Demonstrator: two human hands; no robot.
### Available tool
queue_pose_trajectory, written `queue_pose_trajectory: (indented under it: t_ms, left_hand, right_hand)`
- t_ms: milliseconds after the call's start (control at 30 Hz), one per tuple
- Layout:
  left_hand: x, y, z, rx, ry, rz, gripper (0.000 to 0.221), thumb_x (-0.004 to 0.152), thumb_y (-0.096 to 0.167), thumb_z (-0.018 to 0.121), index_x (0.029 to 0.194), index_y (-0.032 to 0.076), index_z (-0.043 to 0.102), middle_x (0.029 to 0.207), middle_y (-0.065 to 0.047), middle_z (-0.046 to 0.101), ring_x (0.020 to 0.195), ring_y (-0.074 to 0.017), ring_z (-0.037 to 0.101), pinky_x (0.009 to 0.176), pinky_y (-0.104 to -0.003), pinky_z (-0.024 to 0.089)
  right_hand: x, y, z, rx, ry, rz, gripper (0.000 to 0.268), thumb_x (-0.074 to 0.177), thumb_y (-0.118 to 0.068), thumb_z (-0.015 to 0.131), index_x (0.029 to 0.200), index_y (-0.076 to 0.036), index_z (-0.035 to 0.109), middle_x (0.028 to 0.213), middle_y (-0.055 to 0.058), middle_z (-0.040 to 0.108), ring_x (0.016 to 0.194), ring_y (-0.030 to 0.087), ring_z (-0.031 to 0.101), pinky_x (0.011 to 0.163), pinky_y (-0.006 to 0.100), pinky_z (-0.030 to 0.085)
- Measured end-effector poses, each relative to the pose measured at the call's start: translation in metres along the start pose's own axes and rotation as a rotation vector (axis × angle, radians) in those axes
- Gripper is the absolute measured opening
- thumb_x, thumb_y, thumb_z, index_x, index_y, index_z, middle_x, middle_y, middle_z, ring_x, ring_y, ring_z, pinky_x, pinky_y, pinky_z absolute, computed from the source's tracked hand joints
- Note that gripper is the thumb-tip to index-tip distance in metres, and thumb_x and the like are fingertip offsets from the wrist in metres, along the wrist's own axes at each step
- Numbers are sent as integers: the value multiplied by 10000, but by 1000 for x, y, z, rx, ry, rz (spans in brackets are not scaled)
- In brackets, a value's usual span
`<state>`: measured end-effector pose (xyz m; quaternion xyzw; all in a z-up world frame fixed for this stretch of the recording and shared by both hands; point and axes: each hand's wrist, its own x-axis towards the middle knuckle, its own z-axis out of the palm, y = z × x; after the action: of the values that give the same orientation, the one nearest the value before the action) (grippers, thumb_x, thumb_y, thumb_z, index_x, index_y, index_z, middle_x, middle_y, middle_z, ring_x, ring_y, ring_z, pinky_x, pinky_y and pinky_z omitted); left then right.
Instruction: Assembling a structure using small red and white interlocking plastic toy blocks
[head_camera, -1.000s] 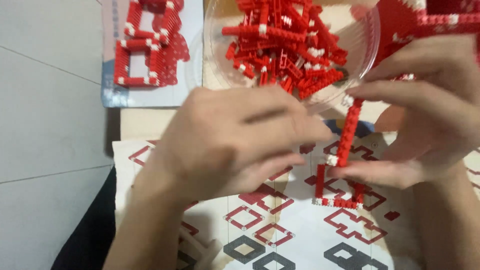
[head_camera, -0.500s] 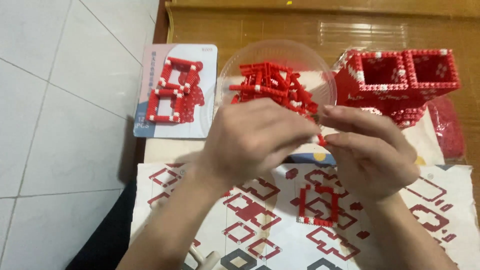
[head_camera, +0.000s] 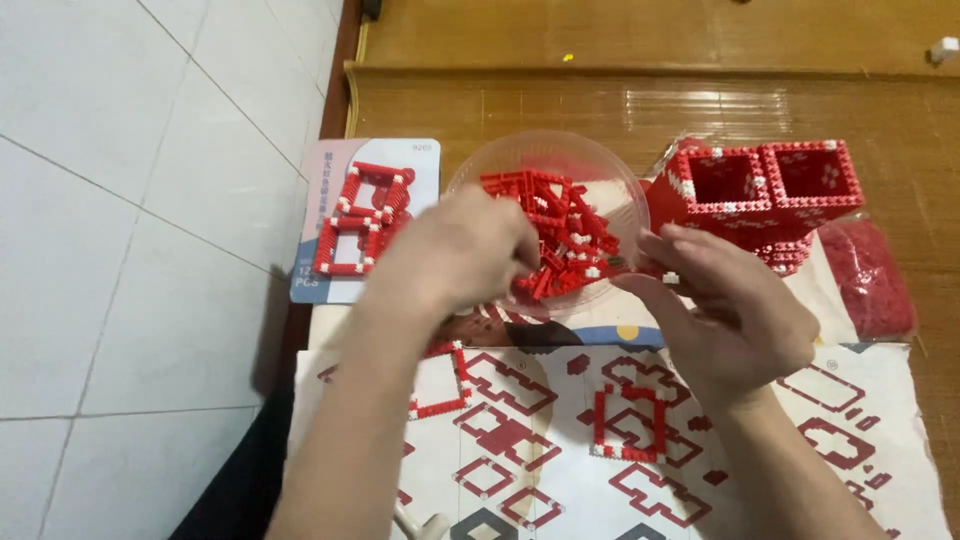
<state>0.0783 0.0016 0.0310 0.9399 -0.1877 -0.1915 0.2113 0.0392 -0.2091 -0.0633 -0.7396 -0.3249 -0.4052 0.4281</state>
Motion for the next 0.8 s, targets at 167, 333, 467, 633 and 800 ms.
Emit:
queue_pose_trajectory:
  t_ms: [167,333,467,633,800]
  left_hand:
    - [28,-17,33,410,-36,-121,322,1064,141,540,816,233,724,677,9,689,801,-198,675,877,-436,538]
    - [37,-36,51,434,55,-21,200,928,86,564,879,159,744,801,-53,731,750,-264,719,696,-463,585]
    - [33,-29,46,327,-14,-71,341,964,1,460,927,132,773,905,-116,756,834,-331,723,796,-507,558]
    - [36,-34,44,302,-11,-8,259,803,139,680,1033,85,787,944,-163,774,957,-401,749,889,-522,572]
    - [31,-27,38,331,-38,1,225,776,108,686,977,110,785,910,-124,780,937,-372,758,887,-522,564]
  right_hand:
    - [21,-11,-23,-47,51,85,307,745,204,939,872,230,661,943,366,701,854,371,742,744,392,655]
    - [50,-21,-36,-216,50,-174,167,891,139,867,793,80,746,855,254,744,757,289,753,662,342,574]
    - [28,27,8,-68,102,-178,201,805,157,915,892,116,738,943,293,736,852,344,756,800,382,654]
    - [27,23,34,-259,145,-87,208,810,101,897,937,-60,859,947,131,810,765,257,771,681,354,649]
    - [28,17,24,-204,17,-191,195,883,134,763,968,-25,837,984,173,795,767,319,756,644,402,637]
